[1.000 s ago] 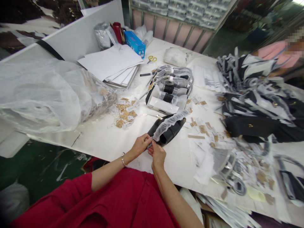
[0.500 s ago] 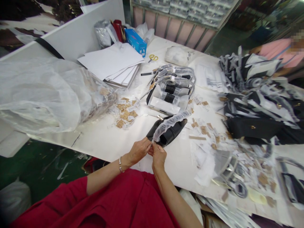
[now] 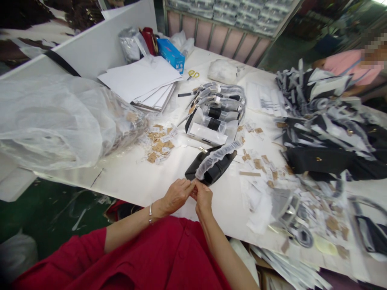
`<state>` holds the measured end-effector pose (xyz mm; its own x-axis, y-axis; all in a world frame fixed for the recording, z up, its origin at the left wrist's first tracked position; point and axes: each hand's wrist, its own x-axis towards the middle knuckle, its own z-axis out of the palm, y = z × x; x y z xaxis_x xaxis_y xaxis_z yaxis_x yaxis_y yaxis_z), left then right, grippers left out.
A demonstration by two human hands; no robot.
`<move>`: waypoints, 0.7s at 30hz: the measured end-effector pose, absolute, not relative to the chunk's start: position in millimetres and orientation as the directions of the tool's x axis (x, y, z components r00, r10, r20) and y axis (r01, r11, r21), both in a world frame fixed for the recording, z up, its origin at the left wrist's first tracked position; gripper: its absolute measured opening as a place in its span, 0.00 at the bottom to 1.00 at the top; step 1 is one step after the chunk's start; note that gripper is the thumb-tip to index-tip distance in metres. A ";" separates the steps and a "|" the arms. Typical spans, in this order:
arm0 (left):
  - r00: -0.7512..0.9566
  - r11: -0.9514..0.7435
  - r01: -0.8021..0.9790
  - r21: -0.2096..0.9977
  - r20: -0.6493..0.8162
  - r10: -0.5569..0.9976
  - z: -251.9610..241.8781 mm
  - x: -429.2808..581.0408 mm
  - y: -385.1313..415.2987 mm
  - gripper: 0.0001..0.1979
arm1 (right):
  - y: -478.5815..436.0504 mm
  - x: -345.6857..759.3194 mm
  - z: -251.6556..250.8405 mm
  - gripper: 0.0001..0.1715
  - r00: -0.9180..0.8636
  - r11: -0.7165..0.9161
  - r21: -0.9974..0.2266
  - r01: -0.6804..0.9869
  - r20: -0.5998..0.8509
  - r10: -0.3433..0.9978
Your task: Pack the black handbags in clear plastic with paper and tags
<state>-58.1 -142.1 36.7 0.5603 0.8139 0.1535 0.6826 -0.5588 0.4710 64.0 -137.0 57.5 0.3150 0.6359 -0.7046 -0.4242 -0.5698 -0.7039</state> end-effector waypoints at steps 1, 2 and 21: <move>0.555 -0.556 0.685 0.470 0.157 0.817 37.2 -60.7 -143.7 0.15 | -136.7 63.9 56.3 0.25 0.317 -0.567 -0.699 -0.435 -0.708 0.631; 0.543 -0.547 0.689 0.475 0.161 0.824 37.5 -63.8 -145.5 0.16 | -136.5 63.9 55.0 0.25 0.310 -0.566 -0.697 -0.440 -0.710 0.632; 0.221 -0.017 0.537 0.844 -0.121 0.968 30.6 -109.8 -157.6 0.08 | -142.1 79.6 46.2 0.23 0.296 -0.581 -0.769 -0.267 -0.639 0.710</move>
<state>-109.8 -157.6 30.6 0.2206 0.9678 -0.1211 0.5368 -0.0168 0.8436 79.6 -142.1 46.2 0.2958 0.7097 -0.6394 -0.2674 -0.5811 -0.7687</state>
